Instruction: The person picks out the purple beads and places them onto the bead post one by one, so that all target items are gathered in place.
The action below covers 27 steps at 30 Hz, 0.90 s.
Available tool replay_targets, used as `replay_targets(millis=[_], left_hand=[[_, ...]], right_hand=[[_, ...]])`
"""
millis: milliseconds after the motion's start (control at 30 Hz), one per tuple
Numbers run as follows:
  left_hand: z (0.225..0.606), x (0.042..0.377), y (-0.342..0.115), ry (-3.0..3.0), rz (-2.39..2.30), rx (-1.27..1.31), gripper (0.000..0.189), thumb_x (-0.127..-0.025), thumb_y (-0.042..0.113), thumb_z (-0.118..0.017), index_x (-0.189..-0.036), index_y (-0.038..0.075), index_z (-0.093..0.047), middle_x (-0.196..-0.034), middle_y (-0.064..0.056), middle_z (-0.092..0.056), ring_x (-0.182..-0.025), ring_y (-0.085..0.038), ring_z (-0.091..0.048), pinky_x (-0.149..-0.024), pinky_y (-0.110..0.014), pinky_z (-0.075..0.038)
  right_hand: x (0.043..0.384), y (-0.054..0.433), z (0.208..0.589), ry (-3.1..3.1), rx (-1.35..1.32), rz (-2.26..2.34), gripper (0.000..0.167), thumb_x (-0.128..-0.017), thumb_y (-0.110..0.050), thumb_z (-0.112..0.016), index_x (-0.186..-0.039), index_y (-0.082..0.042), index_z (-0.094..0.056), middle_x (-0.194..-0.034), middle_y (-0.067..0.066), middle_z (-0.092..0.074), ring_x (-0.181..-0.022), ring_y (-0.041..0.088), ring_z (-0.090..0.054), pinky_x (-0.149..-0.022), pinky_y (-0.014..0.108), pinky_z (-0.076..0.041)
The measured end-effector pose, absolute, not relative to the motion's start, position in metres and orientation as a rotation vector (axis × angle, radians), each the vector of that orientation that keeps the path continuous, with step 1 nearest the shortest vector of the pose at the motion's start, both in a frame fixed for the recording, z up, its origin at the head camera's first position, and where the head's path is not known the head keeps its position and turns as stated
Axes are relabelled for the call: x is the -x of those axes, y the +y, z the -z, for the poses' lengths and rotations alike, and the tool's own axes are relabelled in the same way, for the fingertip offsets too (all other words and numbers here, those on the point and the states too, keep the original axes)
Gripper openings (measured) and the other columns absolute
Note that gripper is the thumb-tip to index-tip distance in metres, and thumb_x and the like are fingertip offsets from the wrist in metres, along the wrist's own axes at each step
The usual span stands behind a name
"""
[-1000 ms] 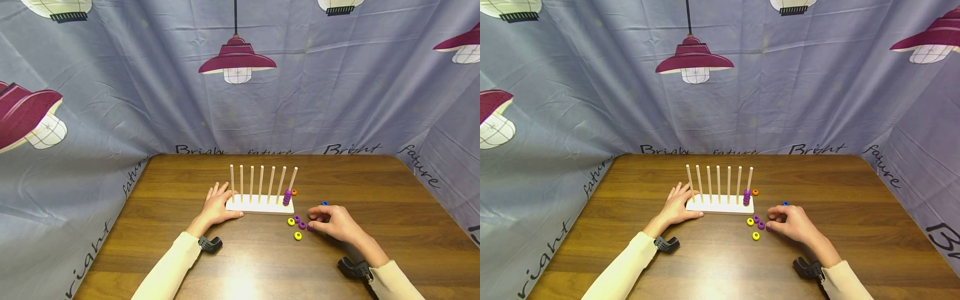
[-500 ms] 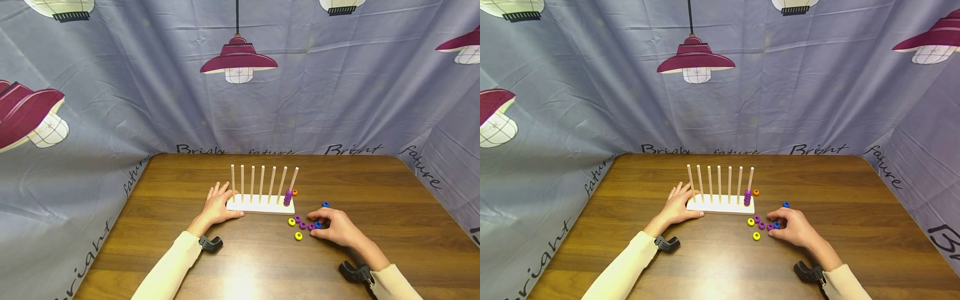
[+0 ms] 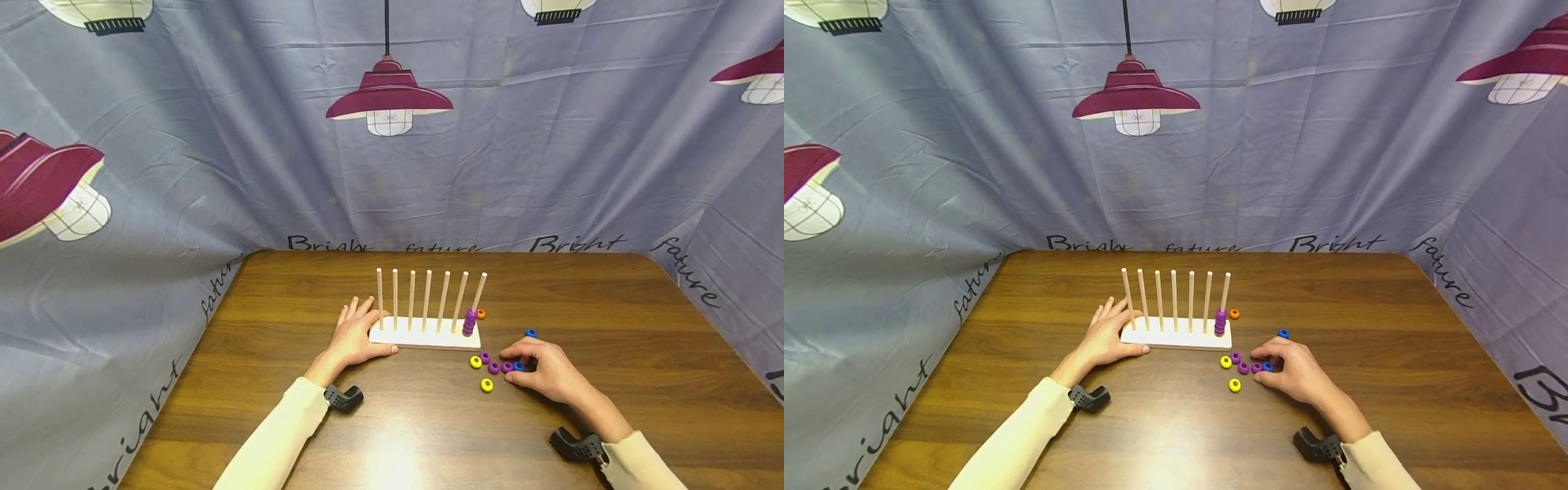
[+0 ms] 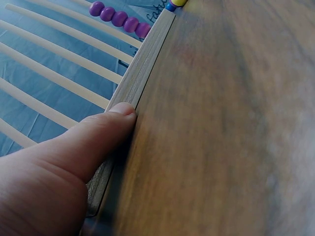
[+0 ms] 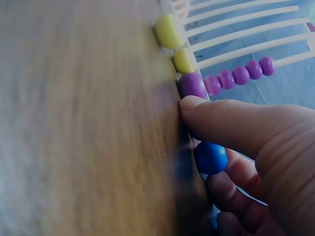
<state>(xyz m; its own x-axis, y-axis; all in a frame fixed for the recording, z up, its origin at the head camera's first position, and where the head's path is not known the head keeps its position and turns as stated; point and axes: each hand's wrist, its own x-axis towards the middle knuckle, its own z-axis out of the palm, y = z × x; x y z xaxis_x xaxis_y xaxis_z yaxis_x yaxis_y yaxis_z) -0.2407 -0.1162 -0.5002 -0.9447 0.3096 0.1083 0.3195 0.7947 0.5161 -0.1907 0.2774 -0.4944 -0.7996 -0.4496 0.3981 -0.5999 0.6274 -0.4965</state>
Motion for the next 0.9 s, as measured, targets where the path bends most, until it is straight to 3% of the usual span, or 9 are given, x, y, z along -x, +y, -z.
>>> replay_targets(millis=[900], left_hand=[[0.4993, 0.2396, -0.1162, -2.966, 0.865, 0.511, 0.071, -0.074, 0.050, -0.085, -0.134, 0.019, -0.065, -0.162, -0.021, -0.038, -0.155, -0.051, -0.018, -0.127, -0.063, -0.012]], right_hand=[[0.1901, 0.2739, 0.4973, -2.593, -0.839, -0.946, 0.025, -0.071, -0.006, -0.089, -0.093, -0.013, -0.080, -0.089, -0.004, -0.072, -0.074, -0.006, -0.054, -0.060, 0.019, -0.045]])
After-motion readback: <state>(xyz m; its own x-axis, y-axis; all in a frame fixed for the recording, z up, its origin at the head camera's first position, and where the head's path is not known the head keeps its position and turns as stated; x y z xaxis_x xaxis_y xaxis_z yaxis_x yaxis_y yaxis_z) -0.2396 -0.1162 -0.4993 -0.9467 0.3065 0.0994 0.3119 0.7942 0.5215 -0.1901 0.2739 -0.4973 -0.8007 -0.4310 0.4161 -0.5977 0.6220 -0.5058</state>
